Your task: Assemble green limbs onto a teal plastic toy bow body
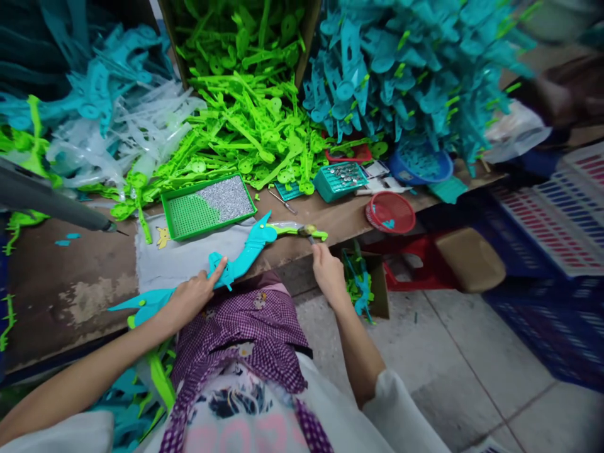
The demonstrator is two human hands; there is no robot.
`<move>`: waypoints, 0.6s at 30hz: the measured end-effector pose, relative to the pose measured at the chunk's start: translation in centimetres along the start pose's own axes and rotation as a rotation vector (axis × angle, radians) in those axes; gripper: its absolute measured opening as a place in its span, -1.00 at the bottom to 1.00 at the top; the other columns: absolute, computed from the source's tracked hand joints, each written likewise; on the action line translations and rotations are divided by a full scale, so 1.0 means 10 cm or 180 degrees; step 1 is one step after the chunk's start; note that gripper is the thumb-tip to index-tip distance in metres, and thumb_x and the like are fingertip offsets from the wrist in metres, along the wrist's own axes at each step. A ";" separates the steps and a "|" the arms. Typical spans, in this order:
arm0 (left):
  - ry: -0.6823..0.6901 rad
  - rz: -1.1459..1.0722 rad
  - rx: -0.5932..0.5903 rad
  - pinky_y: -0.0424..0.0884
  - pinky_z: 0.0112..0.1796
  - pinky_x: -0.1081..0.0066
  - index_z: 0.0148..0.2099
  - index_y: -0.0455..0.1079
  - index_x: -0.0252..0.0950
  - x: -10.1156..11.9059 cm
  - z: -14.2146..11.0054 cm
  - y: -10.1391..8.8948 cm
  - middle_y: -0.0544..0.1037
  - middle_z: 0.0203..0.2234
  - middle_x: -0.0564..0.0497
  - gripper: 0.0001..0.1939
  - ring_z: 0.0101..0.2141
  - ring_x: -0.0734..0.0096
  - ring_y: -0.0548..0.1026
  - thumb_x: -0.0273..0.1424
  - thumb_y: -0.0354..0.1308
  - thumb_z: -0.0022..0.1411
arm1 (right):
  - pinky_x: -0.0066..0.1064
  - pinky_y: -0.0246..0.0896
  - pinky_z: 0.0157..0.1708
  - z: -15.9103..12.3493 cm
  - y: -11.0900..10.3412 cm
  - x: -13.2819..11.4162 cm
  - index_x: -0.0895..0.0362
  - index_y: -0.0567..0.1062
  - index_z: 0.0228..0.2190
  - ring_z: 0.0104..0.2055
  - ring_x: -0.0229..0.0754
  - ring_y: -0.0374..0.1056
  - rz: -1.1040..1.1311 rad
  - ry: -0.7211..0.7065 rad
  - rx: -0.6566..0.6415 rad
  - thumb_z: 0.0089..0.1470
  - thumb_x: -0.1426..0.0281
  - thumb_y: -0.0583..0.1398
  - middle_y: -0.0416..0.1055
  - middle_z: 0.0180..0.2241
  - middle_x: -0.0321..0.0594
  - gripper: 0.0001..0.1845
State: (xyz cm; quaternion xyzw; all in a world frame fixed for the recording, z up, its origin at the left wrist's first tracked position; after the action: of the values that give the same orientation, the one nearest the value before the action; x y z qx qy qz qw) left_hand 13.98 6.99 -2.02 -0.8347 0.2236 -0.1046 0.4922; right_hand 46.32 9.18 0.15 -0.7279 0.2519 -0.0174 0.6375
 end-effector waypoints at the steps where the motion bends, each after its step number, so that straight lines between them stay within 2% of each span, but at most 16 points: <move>1: 0.0009 -0.0042 0.0044 0.43 -0.36 0.31 0.45 -0.37 -0.20 0.00 0.00 0.00 0.45 -0.26 -0.22 -0.22 -0.38 0.16 0.53 -0.46 -0.05 0.32 | -0.40 -0.18 -0.45 0.00 -0.04 0.09 0.13 0.44 -0.09 -0.51 -0.21 0.22 0.0082 0.0076 0.0160 0.33 0.21 -0.17 0.43 -0.47 -0.16 -0.53; 3: 0.0023 -0.0126 0.0153 0.41 -0.35 0.32 0.45 -0.34 -0.21 -0.03 0.01 -0.04 0.45 -0.26 -0.23 -0.22 -0.39 0.18 0.52 -0.46 -0.05 0.31 | -0.40 -0.19 -0.45 0.00 -0.08 0.29 0.15 0.43 -0.09 -0.53 -0.22 0.18 0.0118 0.0318 0.0343 0.32 0.19 -0.18 0.41 -0.48 -0.16 -0.51; 5: 0.0050 -0.0187 0.0244 0.40 -0.32 0.32 0.45 -0.33 -0.19 -0.07 0.06 -0.12 0.45 -0.25 -0.22 -0.23 -0.38 0.19 0.51 -0.48 -0.06 0.32 | -0.39 -0.21 -0.45 0.03 -0.05 0.41 0.15 0.44 -0.10 -0.53 -0.23 0.14 0.0126 0.0385 0.0246 0.31 0.19 -0.16 0.39 -0.49 -0.17 -0.52; 7: 0.0103 -0.0219 0.0291 0.39 -0.29 0.32 0.45 -0.32 -0.16 -0.11 0.15 -0.21 0.46 -0.23 -0.21 -0.24 -0.35 0.19 0.50 -0.49 -0.06 0.32 | -0.39 -0.19 -0.44 0.06 0.00 0.44 0.15 0.45 -0.13 -0.52 -0.23 0.14 0.0246 0.0322 0.0106 0.30 0.19 -0.12 0.38 -0.49 -0.17 -0.54; 9: 0.0152 -0.0248 0.0318 0.38 -0.24 0.31 0.45 -0.27 -0.13 -0.14 0.27 -0.29 0.45 -0.17 -0.21 -0.25 -0.28 0.15 0.49 -0.44 -0.02 0.33 | -0.40 -0.16 -0.43 0.07 -0.01 0.38 0.14 0.45 -0.15 -0.50 -0.21 0.17 0.0494 0.0258 0.0204 0.29 0.18 -0.13 0.39 -0.46 -0.16 -0.55; 11: 0.0141 -0.0333 0.0411 0.37 -0.18 0.28 0.44 -0.16 -0.11 -0.17 0.38 -0.38 0.42 -0.08 -0.24 -0.29 -0.19 0.09 0.48 -0.34 0.04 0.34 | -0.40 -0.09 -0.42 0.05 -0.02 0.27 0.15 0.44 -0.18 -0.47 -0.17 0.21 0.0810 0.0225 0.0415 0.28 0.14 -0.15 0.41 -0.44 -0.13 -0.50; 14: 0.0125 -0.0482 0.0840 0.29 0.01 0.12 0.39 0.01 -0.13 -0.23 0.39 -0.52 0.33 0.10 -0.27 -0.29 0.05 -0.08 0.37 -0.19 0.15 0.28 | -0.39 0.02 -0.40 -0.03 0.06 -0.07 0.16 0.44 -0.20 -0.43 -0.14 0.27 0.1292 -0.0038 0.0482 0.25 0.03 -0.18 0.42 -0.44 -0.12 -0.42; 16: 0.0135 -0.0620 0.1234 0.19 0.11 0.05 0.38 0.01 -0.16 -0.28 0.21 -0.58 0.24 0.20 -0.26 -0.25 0.16 -0.11 0.25 -0.14 0.18 0.24 | -0.39 0.07 -0.40 -0.13 0.15 -0.34 0.17 0.44 -0.20 -0.45 -0.14 0.27 0.1412 -0.0258 0.0342 0.22 -0.02 -0.16 0.41 -0.48 -0.15 -0.39; 18: -0.0104 -0.0907 0.1702 0.20 0.13 0.09 0.38 -0.01 -0.21 -0.44 -0.14 -0.56 0.23 0.21 -0.25 -0.29 0.17 -0.04 0.25 -0.15 0.13 0.29 | -0.39 0.08 -0.42 -0.26 0.22 -0.59 0.17 0.45 -0.19 -0.48 -0.15 0.28 0.1368 -0.0403 0.0209 0.21 -0.02 -0.14 0.40 -0.51 -0.17 -0.39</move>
State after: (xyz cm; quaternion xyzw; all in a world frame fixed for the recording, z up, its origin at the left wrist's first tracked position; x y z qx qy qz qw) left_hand 11.10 10.28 3.77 -0.7001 0.0608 -0.2143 0.6784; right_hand 39.56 8.94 0.34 -0.6360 0.3600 0.1564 0.6645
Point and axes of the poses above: each hand's wrist, its own z-axis towards the middle knuckle, its own y-axis out of the palm, x = y × z, the point moved 10 cm from there along z, towards the middle knuckle
